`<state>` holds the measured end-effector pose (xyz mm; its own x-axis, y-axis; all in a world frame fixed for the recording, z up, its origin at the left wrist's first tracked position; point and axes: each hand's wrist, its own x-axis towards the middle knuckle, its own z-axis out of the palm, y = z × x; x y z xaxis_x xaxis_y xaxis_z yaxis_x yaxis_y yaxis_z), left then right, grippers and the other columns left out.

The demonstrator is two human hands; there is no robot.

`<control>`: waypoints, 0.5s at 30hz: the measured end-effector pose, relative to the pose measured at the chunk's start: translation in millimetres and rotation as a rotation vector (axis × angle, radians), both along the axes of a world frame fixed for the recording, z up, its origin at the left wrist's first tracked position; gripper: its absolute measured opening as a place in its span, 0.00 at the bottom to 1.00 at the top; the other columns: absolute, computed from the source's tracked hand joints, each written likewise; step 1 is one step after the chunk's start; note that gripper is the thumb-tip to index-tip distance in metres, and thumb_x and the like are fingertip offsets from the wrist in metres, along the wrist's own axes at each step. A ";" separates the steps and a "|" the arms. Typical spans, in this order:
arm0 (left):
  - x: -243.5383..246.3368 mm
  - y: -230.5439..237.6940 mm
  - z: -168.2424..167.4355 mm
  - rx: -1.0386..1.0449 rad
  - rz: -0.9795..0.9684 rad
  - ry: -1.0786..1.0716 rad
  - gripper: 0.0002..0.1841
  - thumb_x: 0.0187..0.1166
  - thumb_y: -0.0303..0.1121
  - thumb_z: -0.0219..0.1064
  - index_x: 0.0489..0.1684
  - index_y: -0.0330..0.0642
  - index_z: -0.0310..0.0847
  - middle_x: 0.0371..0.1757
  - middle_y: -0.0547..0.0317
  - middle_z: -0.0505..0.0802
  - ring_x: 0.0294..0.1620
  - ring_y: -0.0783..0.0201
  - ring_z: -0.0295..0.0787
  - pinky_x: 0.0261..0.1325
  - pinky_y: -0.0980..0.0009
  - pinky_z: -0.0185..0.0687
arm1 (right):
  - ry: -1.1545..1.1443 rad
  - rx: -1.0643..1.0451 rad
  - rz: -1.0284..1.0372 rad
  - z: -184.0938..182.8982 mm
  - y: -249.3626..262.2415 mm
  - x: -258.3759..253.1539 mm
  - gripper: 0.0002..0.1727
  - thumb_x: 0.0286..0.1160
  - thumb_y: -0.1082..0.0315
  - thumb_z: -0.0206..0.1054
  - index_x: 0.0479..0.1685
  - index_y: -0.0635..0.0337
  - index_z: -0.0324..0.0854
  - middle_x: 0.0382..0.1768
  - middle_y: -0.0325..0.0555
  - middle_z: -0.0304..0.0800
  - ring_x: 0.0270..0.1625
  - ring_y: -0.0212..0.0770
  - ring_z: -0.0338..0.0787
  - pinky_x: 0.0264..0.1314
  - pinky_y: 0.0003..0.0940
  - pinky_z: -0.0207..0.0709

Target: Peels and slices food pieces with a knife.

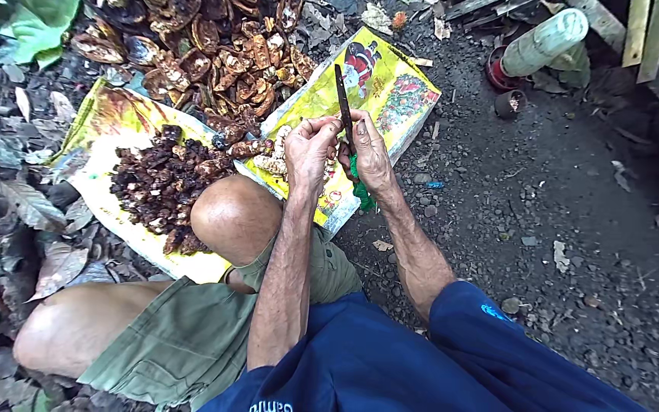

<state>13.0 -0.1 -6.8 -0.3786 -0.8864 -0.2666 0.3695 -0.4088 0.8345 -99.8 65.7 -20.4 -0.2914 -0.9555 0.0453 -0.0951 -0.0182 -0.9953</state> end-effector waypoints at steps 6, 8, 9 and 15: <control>3.0 -0.7 1.1 -0.072 -0.028 -0.048 0.03 0.75 0.22 0.69 0.39 0.32 0.87 0.31 0.54 0.91 0.21 0.69 0.82 0.24 0.75 0.80 | -0.176 0.023 0.072 4.6 1.5 -2.5 0.20 0.94 0.50 0.38 0.67 0.50 0.67 0.20 0.37 0.72 0.11 0.31 0.66 0.08 0.25 0.61; 3.4 0.1 0.1 -0.100 -0.035 -0.065 0.03 0.74 0.21 0.68 0.39 0.33 0.87 0.29 0.55 0.90 0.20 0.69 0.81 0.26 0.74 0.81 | -0.193 0.048 0.068 5.0 2.1 -3.6 0.21 0.94 0.48 0.37 0.65 0.49 0.67 0.20 0.37 0.73 0.09 0.32 0.67 0.06 0.26 0.63; 3.5 0.3 -1.2 -0.120 -0.038 -0.074 0.04 0.75 0.22 0.68 0.40 0.33 0.88 0.28 0.56 0.89 0.21 0.69 0.81 0.26 0.74 0.81 | -0.195 0.060 0.062 5.0 2.4 -3.8 0.22 0.94 0.47 0.35 0.66 0.49 0.67 0.19 0.38 0.72 0.09 0.33 0.67 0.06 0.26 0.63; 5.0 1.3 -1.2 -0.258 -0.055 -0.219 0.09 0.76 0.29 0.73 0.48 0.38 0.87 0.37 0.56 0.93 0.29 0.67 0.87 0.34 0.71 0.85 | -0.197 0.049 0.022 1.7 1.4 0.2 0.23 0.94 0.49 0.33 0.69 0.50 0.67 0.20 0.38 0.73 0.10 0.33 0.66 0.06 0.27 0.62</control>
<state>18.0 1.2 -8.0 -0.3858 -0.9151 -0.1168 0.1537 -0.1885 0.9700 -99.7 67.0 -18.7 -0.2692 -0.9614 -0.0572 0.1011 0.0308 -0.9944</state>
